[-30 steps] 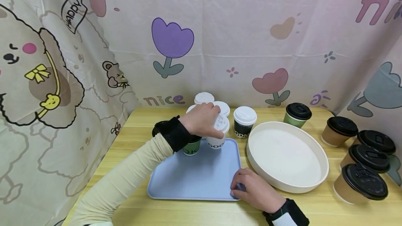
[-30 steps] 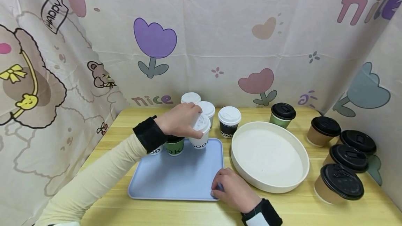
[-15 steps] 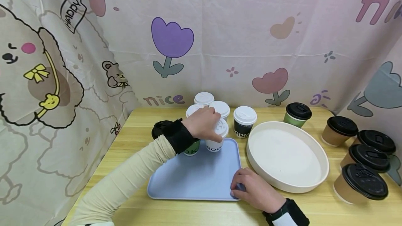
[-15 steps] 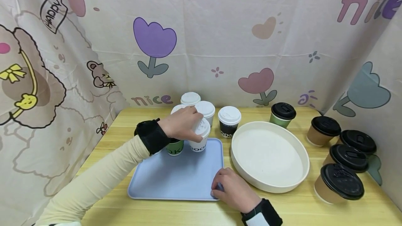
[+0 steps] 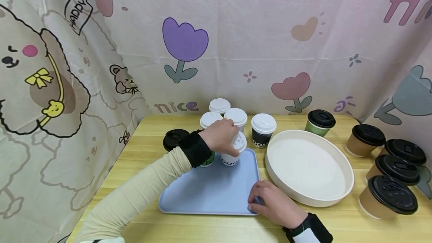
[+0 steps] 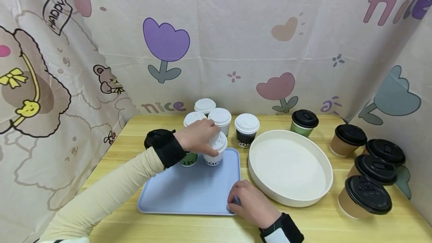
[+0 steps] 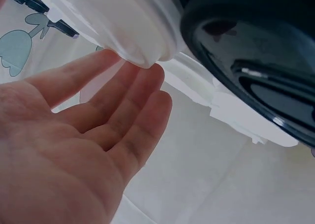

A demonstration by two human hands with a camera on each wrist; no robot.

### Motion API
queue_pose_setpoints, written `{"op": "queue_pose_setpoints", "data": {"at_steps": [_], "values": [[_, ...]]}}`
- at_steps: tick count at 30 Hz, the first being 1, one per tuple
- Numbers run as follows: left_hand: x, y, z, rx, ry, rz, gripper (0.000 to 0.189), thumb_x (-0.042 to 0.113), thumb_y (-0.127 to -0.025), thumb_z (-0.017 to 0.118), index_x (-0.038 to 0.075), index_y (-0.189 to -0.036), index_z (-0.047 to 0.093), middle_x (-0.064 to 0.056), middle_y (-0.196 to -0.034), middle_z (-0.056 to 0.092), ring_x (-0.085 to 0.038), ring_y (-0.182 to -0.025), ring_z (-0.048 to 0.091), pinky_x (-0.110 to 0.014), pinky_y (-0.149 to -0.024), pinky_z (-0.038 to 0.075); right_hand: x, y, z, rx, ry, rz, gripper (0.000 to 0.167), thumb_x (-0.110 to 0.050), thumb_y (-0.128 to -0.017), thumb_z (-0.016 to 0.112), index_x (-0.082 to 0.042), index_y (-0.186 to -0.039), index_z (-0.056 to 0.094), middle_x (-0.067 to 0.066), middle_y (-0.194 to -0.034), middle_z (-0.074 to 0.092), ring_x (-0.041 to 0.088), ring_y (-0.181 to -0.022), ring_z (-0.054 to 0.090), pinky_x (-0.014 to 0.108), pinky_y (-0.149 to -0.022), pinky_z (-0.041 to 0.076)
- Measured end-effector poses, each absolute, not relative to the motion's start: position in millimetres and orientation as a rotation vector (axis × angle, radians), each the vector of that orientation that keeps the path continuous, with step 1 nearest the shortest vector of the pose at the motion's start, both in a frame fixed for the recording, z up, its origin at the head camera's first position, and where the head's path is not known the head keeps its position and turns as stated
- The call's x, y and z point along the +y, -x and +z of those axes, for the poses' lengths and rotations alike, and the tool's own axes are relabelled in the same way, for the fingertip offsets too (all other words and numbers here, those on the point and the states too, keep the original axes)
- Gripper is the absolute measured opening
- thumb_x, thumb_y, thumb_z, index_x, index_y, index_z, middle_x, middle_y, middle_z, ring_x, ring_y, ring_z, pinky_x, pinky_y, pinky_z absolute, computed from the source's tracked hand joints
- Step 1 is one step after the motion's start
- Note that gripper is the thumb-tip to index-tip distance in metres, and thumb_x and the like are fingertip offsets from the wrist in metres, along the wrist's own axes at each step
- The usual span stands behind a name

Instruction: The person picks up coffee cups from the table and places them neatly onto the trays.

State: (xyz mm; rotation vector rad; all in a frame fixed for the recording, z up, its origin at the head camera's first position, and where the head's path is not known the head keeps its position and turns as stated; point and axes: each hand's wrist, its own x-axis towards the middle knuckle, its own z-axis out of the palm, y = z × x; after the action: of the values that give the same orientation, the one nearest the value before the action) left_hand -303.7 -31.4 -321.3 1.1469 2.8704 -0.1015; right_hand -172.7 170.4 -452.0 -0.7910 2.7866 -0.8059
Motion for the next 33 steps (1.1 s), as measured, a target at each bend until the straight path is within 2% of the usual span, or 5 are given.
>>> {"op": "queue_pose_setpoints", "data": {"at_steps": [20,23,29,33], "values": [[-29.7,304.4,-325.5,2.868,-1.118,-0.146,0.074,0.056,-0.083,0.081,0.005,-0.134,0.063,-0.010,-0.117,0.064,-0.023,-0.103,0.057,-0.037,-0.091,0.051,170.5,172.9,-452.2,2.793,0.801,-0.808,0.011,-0.026,-0.091,0.080,-0.029,-0.084,0.072,-0.018,-0.091,0.057,0.007,-0.092,0.053,0.032,-0.081,0.051],[-30.8,304.2,-326.0,2.869,-1.125,-0.137,0.080,0.061,-0.082,0.080,0.006,-0.136,0.061,-0.011,-0.119,0.064,-0.023,-0.105,0.058,-0.038,-0.094,0.050,170.4,172.8,-451.6,2.789,0.803,-0.806,0.011,-0.026,-0.092,0.080,-0.029,-0.085,0.072,-0.018,-0.091,0.057,0.007,-0.092,0.053,0.032,-0.081,0.051],[-32.3,303.2,-324.3,2.881,-1.131,-0.105,0.093,0.074,-0.082,0.071,0.005,-0.143,0.055,-0.011,-0.127,0.062,-0.023,-0.112,0.057,-0.038,-0.099,0.050,170.7,172.2,-451.6,2.789,0.803,-0.795,0.010,-0.027,-0.091,0.080,-0.029,-0.085,0.073,-0.018,-0.091,0.057,0.006,-0.092,0.053,0.032,-0.081,0.051],[-35.2,306.5,-317.1,2.919,-1.130,-0.010,0.090,0.075,-0.087,0.064,0.005,-0.142,0.058,-0.014,-0.131,0.062,-0.026,-0.117,0.058,-0.039,-0.102,0.049,170.2,171.8,-451.4,2.799,0.813,-0.793,0.011,-0.026,-0.091,0.080,-0.029,-0.084,0.072,-0.018,-0.091,0.057,0.006,-0.092,0.053,0.033,-0.081,0.051]]}}
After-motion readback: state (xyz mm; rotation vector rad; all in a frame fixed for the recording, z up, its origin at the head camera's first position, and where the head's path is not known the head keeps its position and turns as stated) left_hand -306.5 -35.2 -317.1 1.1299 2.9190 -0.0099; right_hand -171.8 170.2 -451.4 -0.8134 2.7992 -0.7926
